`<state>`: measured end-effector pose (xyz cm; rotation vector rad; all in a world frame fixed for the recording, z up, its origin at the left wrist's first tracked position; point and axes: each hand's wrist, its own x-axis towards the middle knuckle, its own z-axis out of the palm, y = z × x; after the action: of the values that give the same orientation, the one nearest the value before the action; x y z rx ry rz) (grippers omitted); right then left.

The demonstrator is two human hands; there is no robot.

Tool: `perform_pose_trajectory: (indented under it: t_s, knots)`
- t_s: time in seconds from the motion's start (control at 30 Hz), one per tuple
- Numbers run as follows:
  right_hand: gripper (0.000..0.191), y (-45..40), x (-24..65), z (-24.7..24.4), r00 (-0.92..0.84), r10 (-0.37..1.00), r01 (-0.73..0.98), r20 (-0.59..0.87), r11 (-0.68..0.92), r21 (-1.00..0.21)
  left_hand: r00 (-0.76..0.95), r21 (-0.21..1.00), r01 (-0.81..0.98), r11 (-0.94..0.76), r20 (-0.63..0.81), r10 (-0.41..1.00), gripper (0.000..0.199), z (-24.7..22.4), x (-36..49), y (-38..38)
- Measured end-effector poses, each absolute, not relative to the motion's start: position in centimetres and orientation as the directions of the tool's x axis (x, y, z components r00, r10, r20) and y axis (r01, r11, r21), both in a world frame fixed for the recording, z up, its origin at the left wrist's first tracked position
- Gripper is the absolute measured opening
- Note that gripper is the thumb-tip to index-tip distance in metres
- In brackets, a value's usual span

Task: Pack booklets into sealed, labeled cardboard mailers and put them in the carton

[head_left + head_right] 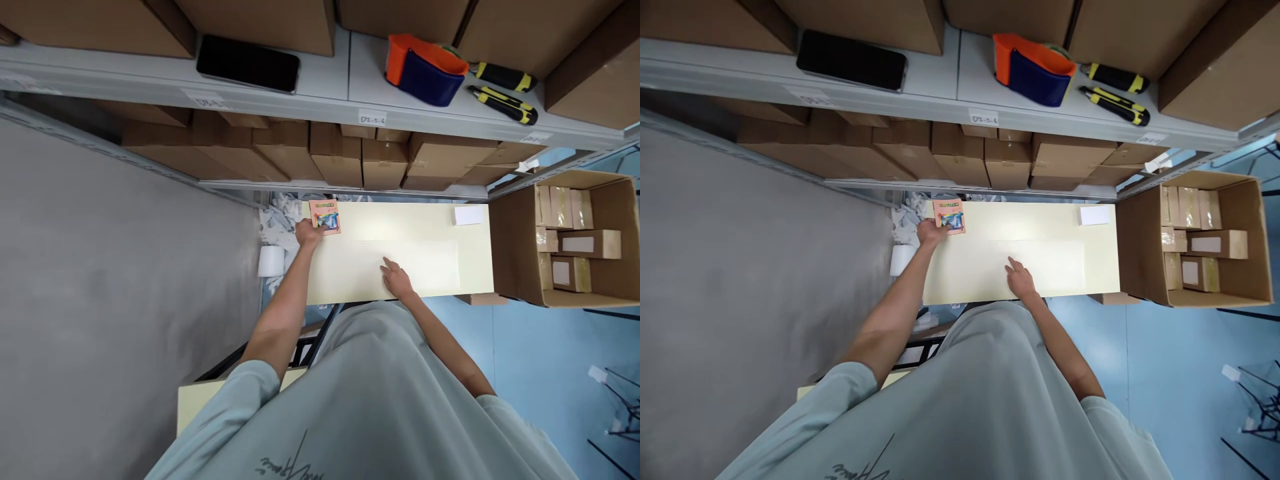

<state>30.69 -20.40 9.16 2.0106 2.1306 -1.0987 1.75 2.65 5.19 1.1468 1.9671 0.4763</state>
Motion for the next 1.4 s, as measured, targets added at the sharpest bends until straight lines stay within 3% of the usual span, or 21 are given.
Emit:
perform_pose_trajectory:
  t_s: [0.17,0.3,0.43,0.57,0.8,1.0,1.27,1.4]
  knots:
    - [0.042,-21.7,33.1,7.0,-0.014,0.904,0.657,-0.428,-0.314,-0.685,-0.16,0.71,0.492,0.504,-0.495,0.854,0.017,6.1,7.5,1.0]
    - [0.029,-22.0,36.2,5.2,0.291,0.822,0.211,-0.489,-0.554,-0.805,0.142,0.847,0.175,0.502,-0.526,0.838,0.039,7.6,14.5,-4.7]
    - [0.038,-23.4,40.9,4.7,0.44,0.703,0.03,-0.558,-0.633,-0.774,0.406,0.716,-0.041,0.697,-0.625,0.666,0.057,9.0,22.0,-11.6]
    - [0.039,-25.6,46.4,5.6,0.485,0.663,-0.027,-0.571,-0.641,-0.767,0.474,0.602,0.049,0.797,-0.716,0.512,0.065,8.3,28.9,-16.4]
    - [0.041,-27.3,54.7,6.5,0.449,0.641,0.065,-0.623,-0.719,-0.692,0.359,0.616,0.243,0.749,-0.775,0.521,0.06,5.3,35.3,-18.4]
    - [0.019,-27.0,58.4,7.5,0.44,0.619,0.266,-0.651,-0.782,-0.564,0.237,0.623,0.515,0.588,-0.763,0.601,0.027,5.5,37.4,-17.9]
    - [0.019,-24.0,59.3,8.3,0.485,0.626,0.579,-0.61,-0.753,-0.313,0.116,0.503,0.735,0.455,-0.754,0.647,0.035,6.2,40.1,-18.1]
    - [0.021,-23.1,58.6,8.3,0.446,0.645,0.627,-0.621,-0.72,-0.297,0.058,0.435,0.783,0.445,-0.763,0.644,0.027,6.4,40.4,-18.0]
